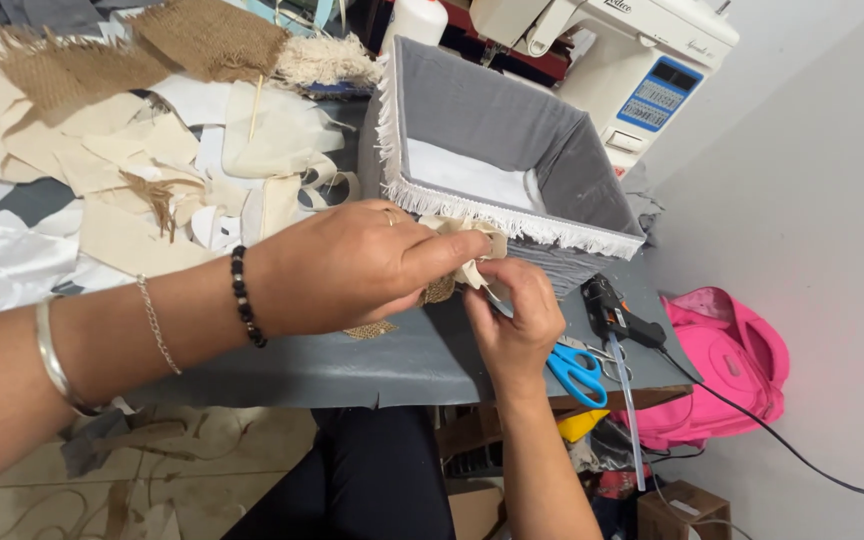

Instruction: Making decorative flowers from burlap and fabric using scissors and a hot glue gun to decorate a basket

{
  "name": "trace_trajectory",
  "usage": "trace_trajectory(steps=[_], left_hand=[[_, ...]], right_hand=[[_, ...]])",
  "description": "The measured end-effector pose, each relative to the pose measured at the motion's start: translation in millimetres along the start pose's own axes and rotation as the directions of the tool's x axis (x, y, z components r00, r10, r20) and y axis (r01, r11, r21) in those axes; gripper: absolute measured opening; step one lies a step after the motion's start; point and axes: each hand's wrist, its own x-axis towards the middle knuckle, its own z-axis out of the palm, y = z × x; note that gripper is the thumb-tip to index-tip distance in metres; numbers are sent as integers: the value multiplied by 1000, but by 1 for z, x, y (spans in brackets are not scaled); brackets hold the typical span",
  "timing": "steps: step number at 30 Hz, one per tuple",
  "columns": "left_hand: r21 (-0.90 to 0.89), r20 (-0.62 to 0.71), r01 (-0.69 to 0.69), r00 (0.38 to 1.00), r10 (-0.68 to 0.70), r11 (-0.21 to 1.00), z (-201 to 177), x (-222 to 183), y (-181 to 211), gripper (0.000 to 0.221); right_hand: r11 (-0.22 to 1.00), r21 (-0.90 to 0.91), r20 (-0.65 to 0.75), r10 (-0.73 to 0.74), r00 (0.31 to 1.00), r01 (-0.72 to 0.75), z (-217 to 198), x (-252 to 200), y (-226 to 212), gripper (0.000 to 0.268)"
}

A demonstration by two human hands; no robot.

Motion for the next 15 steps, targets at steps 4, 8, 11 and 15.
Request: trace_trajectory(steps=[4,8,11,15], left_hand=[[-151,16,10,1000,-7,989,-9,5,-3,61],[-32,5,-42,999,43,999,-2,7,-9,67],[-4,-47,-57,997,57,998,-2,10,-6,53],[-14,-117,-111,987,108,994,-9,8,-6,40]], right_hand=[[1000,-10,1,11,1000,-11,1,0,-1,20],[1000,-17,-15,22,1000,-23,4,-3,-1,18],[1000,-19,-16,16,1000,-16,5,-4,2,19],[999,-34,-14,0,1000,-1,6,-6,4,29]])
